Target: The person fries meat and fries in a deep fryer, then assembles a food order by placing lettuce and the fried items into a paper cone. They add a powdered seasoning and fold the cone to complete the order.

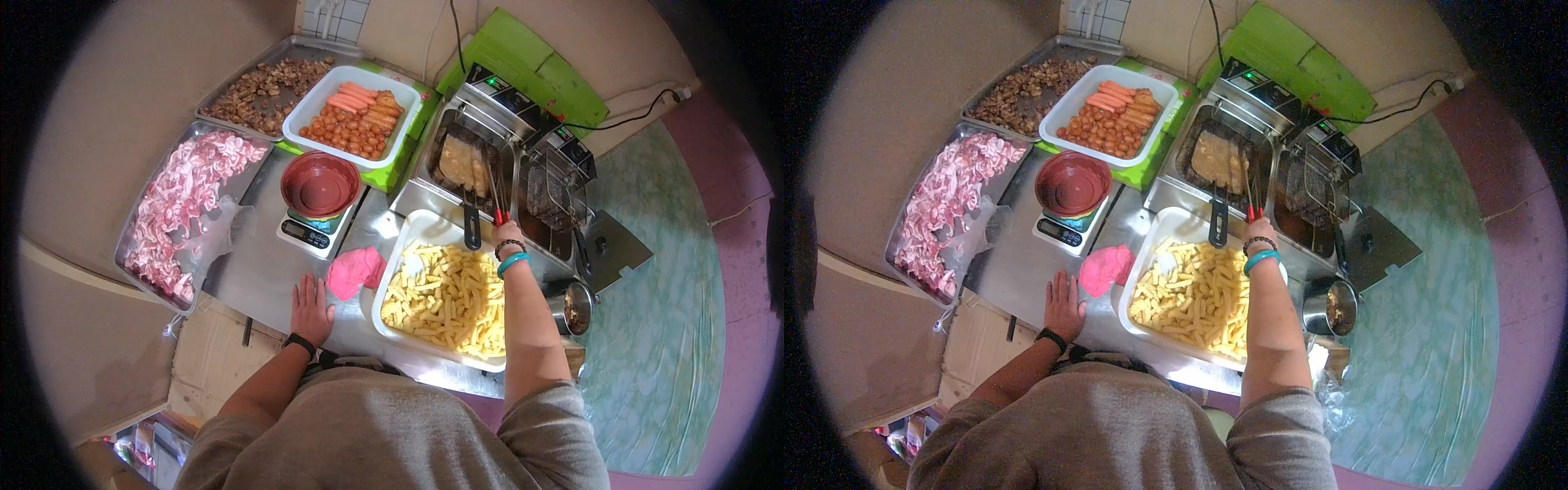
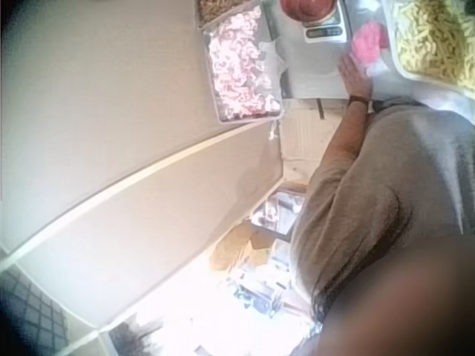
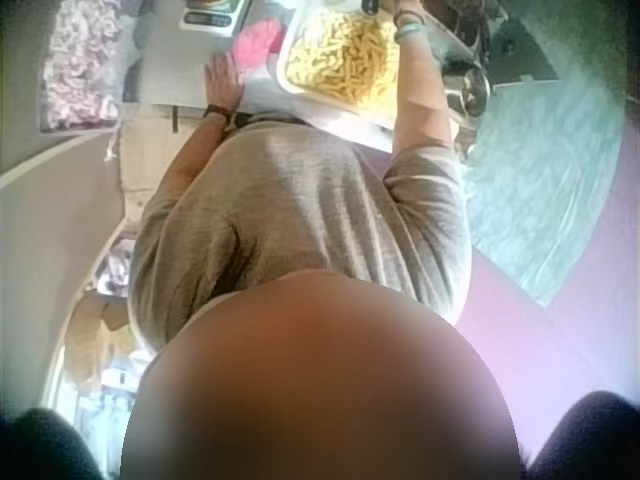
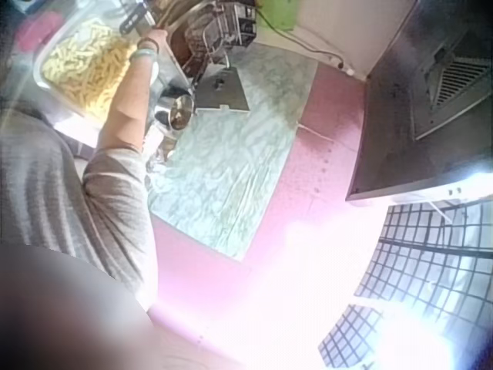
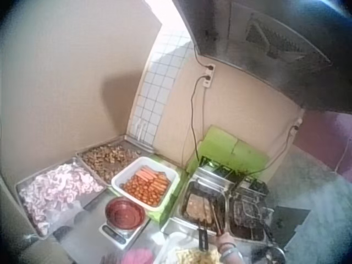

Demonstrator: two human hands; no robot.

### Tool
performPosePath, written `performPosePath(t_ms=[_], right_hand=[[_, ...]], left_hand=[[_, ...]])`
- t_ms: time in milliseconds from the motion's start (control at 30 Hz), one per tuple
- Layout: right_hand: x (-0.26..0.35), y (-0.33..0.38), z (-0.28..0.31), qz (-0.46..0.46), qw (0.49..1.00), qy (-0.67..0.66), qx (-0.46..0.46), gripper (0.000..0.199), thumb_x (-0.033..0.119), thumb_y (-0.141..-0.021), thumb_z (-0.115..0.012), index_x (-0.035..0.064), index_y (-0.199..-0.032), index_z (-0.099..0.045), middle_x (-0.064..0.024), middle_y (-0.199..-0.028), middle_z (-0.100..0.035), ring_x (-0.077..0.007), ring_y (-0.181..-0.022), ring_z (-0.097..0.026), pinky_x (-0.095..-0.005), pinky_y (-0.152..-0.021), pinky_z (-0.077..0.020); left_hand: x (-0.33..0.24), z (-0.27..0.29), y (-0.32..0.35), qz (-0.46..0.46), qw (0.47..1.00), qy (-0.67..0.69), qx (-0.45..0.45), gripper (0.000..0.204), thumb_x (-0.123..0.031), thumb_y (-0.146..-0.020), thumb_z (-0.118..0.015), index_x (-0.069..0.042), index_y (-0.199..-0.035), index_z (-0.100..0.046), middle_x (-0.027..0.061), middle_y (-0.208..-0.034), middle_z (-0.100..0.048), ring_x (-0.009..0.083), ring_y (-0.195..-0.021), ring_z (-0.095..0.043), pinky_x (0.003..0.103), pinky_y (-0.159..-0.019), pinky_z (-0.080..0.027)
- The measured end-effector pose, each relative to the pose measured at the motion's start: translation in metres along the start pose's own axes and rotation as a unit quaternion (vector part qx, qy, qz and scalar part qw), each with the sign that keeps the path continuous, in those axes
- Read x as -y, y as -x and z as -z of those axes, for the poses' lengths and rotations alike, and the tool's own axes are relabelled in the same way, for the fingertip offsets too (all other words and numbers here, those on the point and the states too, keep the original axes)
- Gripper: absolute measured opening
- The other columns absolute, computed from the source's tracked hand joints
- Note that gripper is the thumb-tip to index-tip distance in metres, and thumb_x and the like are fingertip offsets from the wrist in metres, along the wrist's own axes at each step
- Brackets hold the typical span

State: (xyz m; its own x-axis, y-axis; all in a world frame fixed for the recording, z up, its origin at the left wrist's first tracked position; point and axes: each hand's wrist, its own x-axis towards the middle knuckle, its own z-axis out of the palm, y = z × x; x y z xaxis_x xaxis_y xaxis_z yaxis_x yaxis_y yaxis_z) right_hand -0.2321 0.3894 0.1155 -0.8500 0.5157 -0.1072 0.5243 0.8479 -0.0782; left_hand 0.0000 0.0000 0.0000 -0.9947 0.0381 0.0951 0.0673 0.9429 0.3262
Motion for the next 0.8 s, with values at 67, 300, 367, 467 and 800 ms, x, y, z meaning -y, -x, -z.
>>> performPosePath(t_ms=[67,300,367,467,800], right_hand=[[0.005,0.005,0.004,0.000,1.000,-0.010,0.005,0.048,0.038,-0.076,-0.052,0.0008,-0.106,-0.049,-0.0219,-0.106,-0.056,-0.0351,-0.096,-0.056,-0.0410,-0.083,-0.0451],[-0.001,-0.001,0.018,0.082,0.995,0.045,0.031,0.039,0.032,-0.079,-0.048,-0.0008,-0.097,-0.056,-0.0217,-0.100,-0.058,-0.0343,-0.096,-0.055,-0.0402,-0.080,-0.0449],[-0.004,-0.006,0.027,0.162,0.985,0.051,0.033,0.042,0.036,-0.072,-0.055,-0.0028,-0.085,-0.061,-0.0227,-0.088,-0.061,-0.0326,-0.089,-0.059,-0.0390,-0.075,-0.0464],[0.010,-0.007,0.052,0.099,0.985,0.058,0.129,0.043,0.042,-0.073,-0.056,0.0010,-0.081,-0.063,-0.0176,-0.087,-0.063,-0.0256,-0.088,-0.060,-0.0371,-0.072,-0.0468],[0.043,-0.037,0.044,0.086,0.990,0.100,0.051,0.035,0.029,-0.070,-0.063,0.0044,-0.094,-0.063,-0.0160,-0.103,-0.059,-0.0309,-0.099,-0.055,-0.0383,-0.082,-0.0461]], left_hand=[[0.002,0.002,0.001,-0.003,1.000,0.000,-0.009,0.065,-0.024,-0.076,-0.053,0.005,-0.128,-0.028,0.0252,-0.136,-0.020,0.0362,-0.128,-0.018,0.048,-0.104,-0.015],[-0.002,0.003,0.000,-0.012,0.999,0.027,-0.039,0.061,-0.020,-0.073,-0.055,0.007,-0.124,-0.033,0.0253,-0.134,-0.022,0.0371,-0.126,-0.022,0.049,-0.102,-0.019],[-0.002,0.006,-0.002,-0.014,0.998,0.034,-0.045,0.060,-0.019,-0.073,-0.056,0.007,-0.123,-0.035,0.0252,-0.134,-0.023,0.0372,-0.125,-0.023,0.050,-0.102,-0.019],[-0.002,0.006,-0.001,-0.005,0.998,0.032,-0.050,0.061,-0.022,-0.072,-0.058,0.005,-0.123,-0.036,0.0244,-0.134,-0.024,0.0353,-0.125,-0.025,0.049,-0.101,-0.021],[-0.003,0.011,-0.003,-0.003,0.999,0.031,-0.037,0.061,-0.023,-0.073,-0.057,0.004,-0.124,-0.036,0.0235,-0.133,-0.026,0.0335,-0.126,-0.023,0.048,-0.102,-0.020]])
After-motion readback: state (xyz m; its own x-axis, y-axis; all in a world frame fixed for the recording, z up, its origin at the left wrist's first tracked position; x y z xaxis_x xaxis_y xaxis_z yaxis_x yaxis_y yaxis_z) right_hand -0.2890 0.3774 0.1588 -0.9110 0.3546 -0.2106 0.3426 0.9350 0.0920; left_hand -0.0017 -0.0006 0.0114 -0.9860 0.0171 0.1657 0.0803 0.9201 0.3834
